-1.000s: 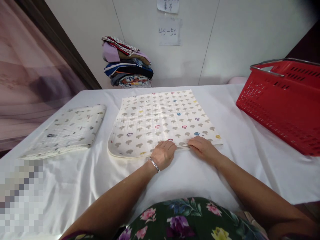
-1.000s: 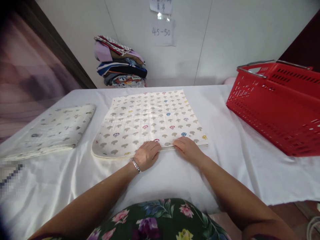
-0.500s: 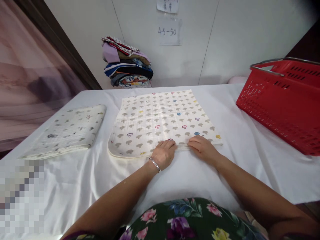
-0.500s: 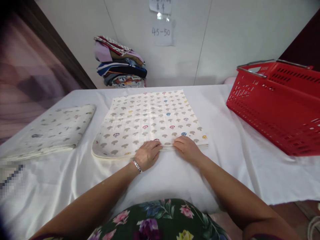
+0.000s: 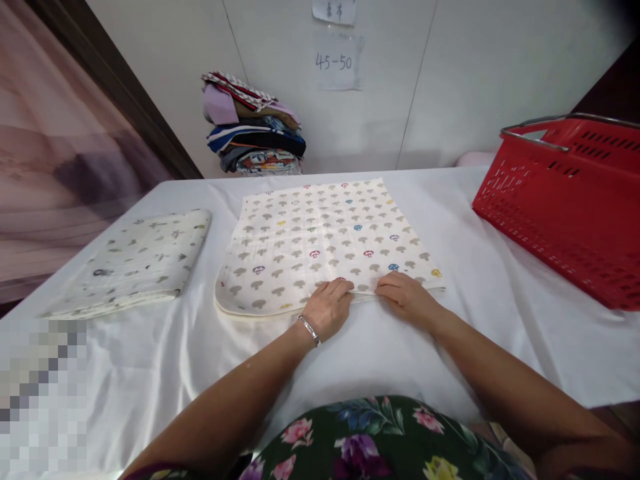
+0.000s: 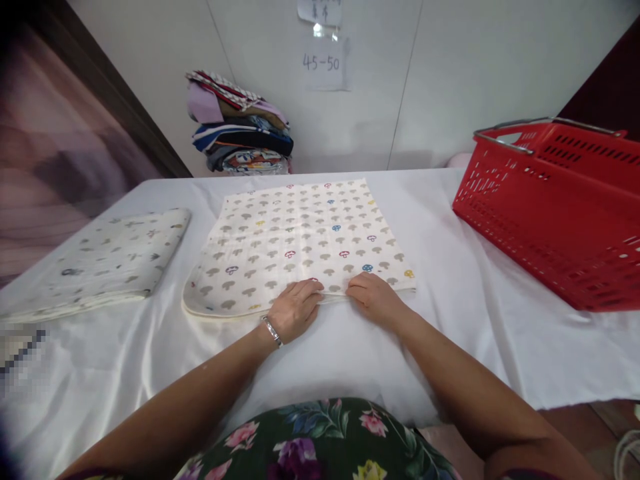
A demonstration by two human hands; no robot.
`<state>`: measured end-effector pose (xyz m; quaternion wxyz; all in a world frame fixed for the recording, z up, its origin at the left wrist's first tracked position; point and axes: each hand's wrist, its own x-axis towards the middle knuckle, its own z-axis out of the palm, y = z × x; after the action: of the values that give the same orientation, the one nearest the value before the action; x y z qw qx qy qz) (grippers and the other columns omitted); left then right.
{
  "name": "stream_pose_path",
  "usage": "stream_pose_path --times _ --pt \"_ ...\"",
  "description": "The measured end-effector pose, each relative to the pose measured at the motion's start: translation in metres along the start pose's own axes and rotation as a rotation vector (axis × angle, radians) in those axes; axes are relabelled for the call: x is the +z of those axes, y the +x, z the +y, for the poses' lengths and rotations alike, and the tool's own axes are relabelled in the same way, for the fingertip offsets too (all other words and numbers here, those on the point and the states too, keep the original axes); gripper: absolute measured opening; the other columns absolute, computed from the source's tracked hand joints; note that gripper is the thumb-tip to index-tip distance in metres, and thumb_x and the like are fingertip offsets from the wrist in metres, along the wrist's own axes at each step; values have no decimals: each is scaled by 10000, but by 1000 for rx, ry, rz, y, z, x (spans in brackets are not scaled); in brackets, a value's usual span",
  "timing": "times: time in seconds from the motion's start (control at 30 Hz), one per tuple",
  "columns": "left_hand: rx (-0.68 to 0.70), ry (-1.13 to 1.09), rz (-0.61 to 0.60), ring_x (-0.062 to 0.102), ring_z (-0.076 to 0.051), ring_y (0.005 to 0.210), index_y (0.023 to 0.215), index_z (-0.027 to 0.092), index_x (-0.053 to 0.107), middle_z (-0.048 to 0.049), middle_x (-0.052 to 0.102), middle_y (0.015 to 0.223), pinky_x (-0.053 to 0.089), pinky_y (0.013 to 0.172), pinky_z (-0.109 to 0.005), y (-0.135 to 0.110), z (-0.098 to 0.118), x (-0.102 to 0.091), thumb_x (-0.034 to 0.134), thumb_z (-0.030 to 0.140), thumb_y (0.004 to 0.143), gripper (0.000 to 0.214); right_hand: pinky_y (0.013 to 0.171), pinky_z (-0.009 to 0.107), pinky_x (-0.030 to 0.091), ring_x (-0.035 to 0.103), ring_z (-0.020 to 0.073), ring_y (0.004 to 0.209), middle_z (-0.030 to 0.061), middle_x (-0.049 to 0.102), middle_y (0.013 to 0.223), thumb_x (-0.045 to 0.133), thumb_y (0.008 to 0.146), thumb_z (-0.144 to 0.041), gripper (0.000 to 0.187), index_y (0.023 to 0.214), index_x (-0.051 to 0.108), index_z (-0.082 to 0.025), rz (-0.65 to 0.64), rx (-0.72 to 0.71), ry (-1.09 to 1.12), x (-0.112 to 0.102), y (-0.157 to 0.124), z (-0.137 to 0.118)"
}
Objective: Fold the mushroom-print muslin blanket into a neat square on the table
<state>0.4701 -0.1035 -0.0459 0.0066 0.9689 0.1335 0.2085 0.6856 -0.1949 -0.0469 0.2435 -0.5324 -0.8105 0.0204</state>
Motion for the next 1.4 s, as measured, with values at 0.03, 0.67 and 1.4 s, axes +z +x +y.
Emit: stream_pose_path --times 0.03,0.67,1.4 --pt "-4 -6 2 494 -213 1036 868 150 571 -60 585 1039 406 808 -342 0 0 0 420 106 821 165 722 312 406 503 169 820 66 599 907 399 866 -122 226 920 609 -184 -18 2 13 -1 0 -1" --pt "17 57 -44 554 -189 810 955 155 572 -52 609 837 410 724 -329 -1 -1 4 417 78 804 229 789 329 396 501 183 881 71 585 989 427 822 -96 235 970 588 -180 -137 35 -1 -8 1 -4" --pt "-2 -1 -41 533 -211 889 943 180 590 -71 580 900 448 762 -359 2 -5 9 433 23 762 287 662 259 485 597 153 779 54 651 865 491 836 -285 189 900 626 -170 238 1006 299 -73 -87 46"
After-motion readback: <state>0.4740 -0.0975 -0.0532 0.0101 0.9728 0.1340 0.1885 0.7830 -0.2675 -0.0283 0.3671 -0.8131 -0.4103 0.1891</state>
